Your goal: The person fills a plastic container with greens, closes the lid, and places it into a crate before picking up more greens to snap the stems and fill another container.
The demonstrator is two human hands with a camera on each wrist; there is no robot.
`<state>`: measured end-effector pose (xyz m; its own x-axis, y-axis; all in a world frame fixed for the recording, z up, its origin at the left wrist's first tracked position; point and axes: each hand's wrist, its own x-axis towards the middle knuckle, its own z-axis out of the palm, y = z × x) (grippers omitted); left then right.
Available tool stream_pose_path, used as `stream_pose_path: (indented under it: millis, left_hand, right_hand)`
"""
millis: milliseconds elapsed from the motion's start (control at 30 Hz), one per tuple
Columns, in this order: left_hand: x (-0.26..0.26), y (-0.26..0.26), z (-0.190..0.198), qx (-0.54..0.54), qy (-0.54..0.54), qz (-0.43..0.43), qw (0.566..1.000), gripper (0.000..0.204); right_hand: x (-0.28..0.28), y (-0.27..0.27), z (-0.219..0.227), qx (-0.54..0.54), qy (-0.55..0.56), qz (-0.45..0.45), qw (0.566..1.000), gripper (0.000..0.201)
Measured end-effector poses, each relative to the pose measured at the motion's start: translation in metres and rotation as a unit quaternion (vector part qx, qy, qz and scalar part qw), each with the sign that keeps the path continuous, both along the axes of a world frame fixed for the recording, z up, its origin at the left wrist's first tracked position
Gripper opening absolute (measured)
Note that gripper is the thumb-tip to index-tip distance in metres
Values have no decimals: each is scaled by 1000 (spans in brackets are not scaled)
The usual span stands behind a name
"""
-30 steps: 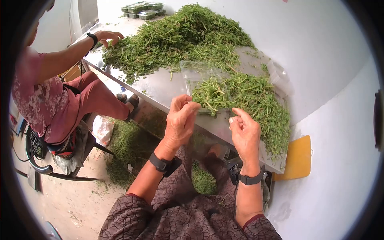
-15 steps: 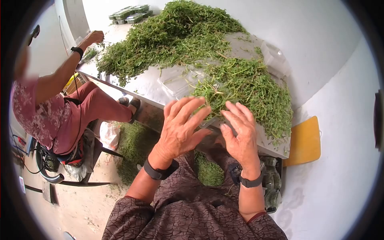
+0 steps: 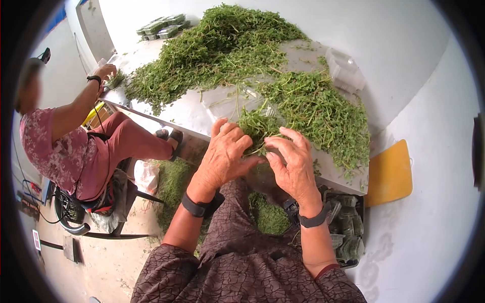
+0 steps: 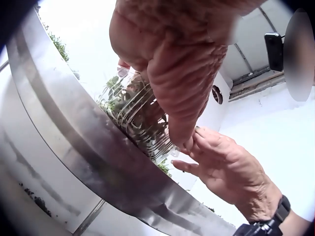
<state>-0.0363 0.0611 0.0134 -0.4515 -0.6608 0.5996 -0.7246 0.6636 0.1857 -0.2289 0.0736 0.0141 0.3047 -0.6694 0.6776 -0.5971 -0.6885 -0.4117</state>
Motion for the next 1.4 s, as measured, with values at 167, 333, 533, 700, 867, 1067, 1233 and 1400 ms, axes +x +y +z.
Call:
stream_pose_path:
  millis: [167,333,533,700,867,1067,1233,1400]
  left_hand:
    - [2,1,0,-9,29,-11,999,48]
    - [15,15,1,-22,49,2,999,75]
    - [18,22,-16,-51,52,7,997,65]
    - [4,18,-8,-37,31,-8,999,62]
    - [-1,12,8,-11,-32,24,999,63]
    - [-4,5,9,-3,-41,20,999,59]
    - [-4,1,8,30,-58,27,998,56]
    - [2,6,13,-1,-47,7,999,59]
  right_hand:
    - [-3,3,3,-1,-3,-4,1000,22]
    - [-27,10,1,-33,-75,-88,993,23]
    - [-47,17,-30,28,-126,-104,986,21]
    - [-50,20,-34,20,-115,-103,988,18]
    - [-50,20,-39,-18,-62,-108,992,17]
    - [-49,19,-39,-31,-43,-116,992,19]
    - [-49,18,-38,-32,-42,-116,992,18]
    - [-50,18,-38,-25,-36,-112,993,18]
